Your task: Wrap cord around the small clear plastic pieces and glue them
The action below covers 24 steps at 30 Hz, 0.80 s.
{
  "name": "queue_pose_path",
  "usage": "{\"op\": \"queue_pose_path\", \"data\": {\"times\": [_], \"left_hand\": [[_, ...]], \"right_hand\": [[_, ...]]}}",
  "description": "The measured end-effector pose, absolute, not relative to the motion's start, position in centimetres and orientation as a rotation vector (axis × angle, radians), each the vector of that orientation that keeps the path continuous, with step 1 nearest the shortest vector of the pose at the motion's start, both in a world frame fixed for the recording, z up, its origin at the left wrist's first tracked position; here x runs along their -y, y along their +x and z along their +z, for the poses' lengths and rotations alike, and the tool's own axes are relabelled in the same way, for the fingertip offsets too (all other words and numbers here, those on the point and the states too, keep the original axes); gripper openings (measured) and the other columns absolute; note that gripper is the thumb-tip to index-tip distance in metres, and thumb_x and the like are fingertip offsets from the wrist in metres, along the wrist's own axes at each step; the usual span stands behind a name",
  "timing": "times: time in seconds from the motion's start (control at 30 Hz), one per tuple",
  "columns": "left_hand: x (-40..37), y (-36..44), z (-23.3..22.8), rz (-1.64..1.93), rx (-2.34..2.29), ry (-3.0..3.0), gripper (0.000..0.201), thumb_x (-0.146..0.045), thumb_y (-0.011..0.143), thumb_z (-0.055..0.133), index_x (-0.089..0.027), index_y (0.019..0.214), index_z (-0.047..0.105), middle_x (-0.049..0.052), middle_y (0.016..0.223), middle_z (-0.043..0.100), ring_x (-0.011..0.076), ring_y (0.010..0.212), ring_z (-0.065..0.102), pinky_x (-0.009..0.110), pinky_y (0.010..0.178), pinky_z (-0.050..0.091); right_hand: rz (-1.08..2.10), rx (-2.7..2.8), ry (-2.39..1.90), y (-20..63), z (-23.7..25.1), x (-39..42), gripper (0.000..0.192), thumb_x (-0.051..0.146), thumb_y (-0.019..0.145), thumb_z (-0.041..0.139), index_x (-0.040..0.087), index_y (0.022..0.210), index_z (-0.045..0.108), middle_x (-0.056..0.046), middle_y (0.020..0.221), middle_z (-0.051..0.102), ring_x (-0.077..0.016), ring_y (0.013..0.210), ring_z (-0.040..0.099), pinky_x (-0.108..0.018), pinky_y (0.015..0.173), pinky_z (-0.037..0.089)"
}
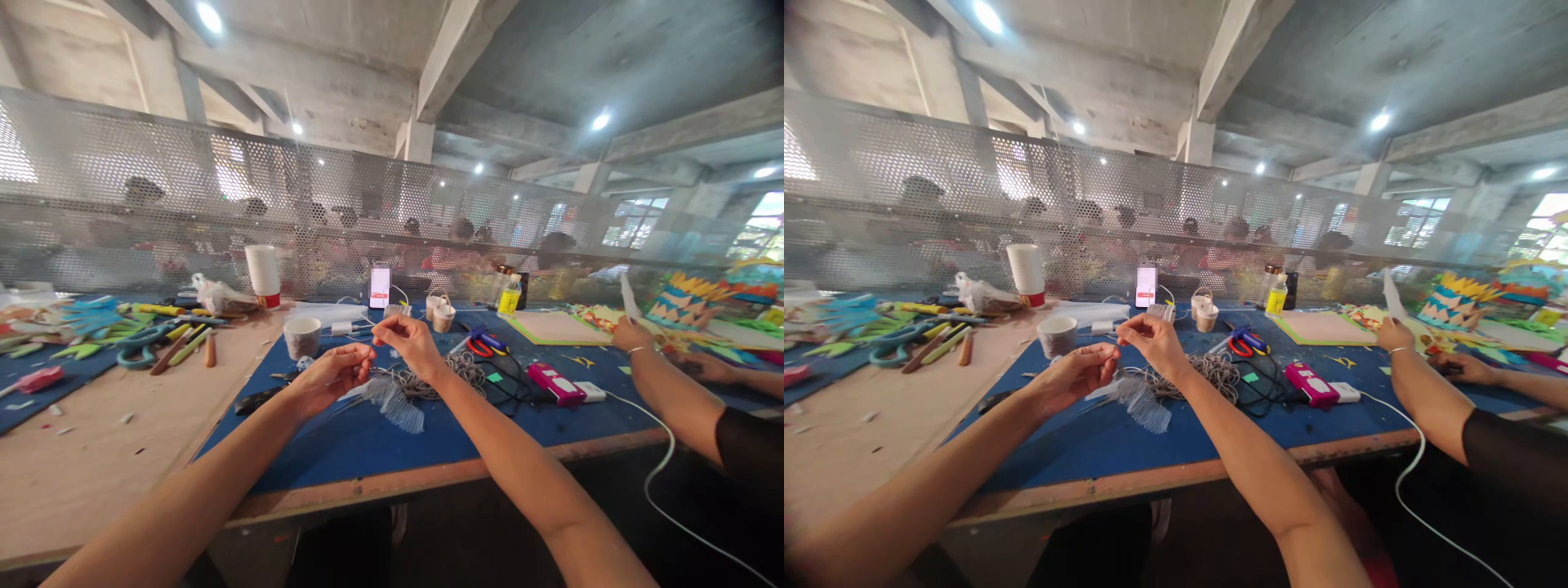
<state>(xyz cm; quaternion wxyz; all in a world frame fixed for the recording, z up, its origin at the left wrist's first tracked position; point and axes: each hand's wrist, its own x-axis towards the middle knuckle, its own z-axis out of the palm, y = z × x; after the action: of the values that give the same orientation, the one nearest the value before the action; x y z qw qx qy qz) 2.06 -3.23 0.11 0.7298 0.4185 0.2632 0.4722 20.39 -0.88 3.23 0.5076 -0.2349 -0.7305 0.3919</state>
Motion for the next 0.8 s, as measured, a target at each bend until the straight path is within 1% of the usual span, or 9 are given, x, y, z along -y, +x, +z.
{"op": "queue_pose_path", "data": {"times": [0.37, 0.8], "left_hand": [[3.01, 2.11, -0.22, 1.045, -0.584, 0.930, 0.008, -0.011, 0.080, 0.069, -0.011, 0.087, 0.072, 0.004, 0.072, 0.067, 0.0066, 0.061, 0.060, 0.015, 0.063, 0.050], [3.00, 2.37, -0.38, 1.059, -0.577, 0.932, 0.007, -0.011, 0.079, 0.070, -0.010, 0.086, 0.072, 0.003, 0.072, 0.066, 0.0060, 0.061, 0.060, 0.014, 0.063, 0.050]], "right_hand": [[0.918, 1.774, -0.595, 20.29, 3.16, 0.85, 0.021, 0.041, 0.085, 0.062, 0.020, 0.085, 0.065, -0.002, 0.077, 0.067, -0.0144, 0.075, 0.064, -0.031, 0.078, 0.052], [0.912, 1.750, -0.578, 20.22, 3.17, 1.02, 0.022, 0.041, 0.085, 0.062, 0.019, 0.083, 0.065, -0.001, 0.074, 0.065, -0.0139, 0.073, 0.063, -0.029, 0.075, 0.050]]}}
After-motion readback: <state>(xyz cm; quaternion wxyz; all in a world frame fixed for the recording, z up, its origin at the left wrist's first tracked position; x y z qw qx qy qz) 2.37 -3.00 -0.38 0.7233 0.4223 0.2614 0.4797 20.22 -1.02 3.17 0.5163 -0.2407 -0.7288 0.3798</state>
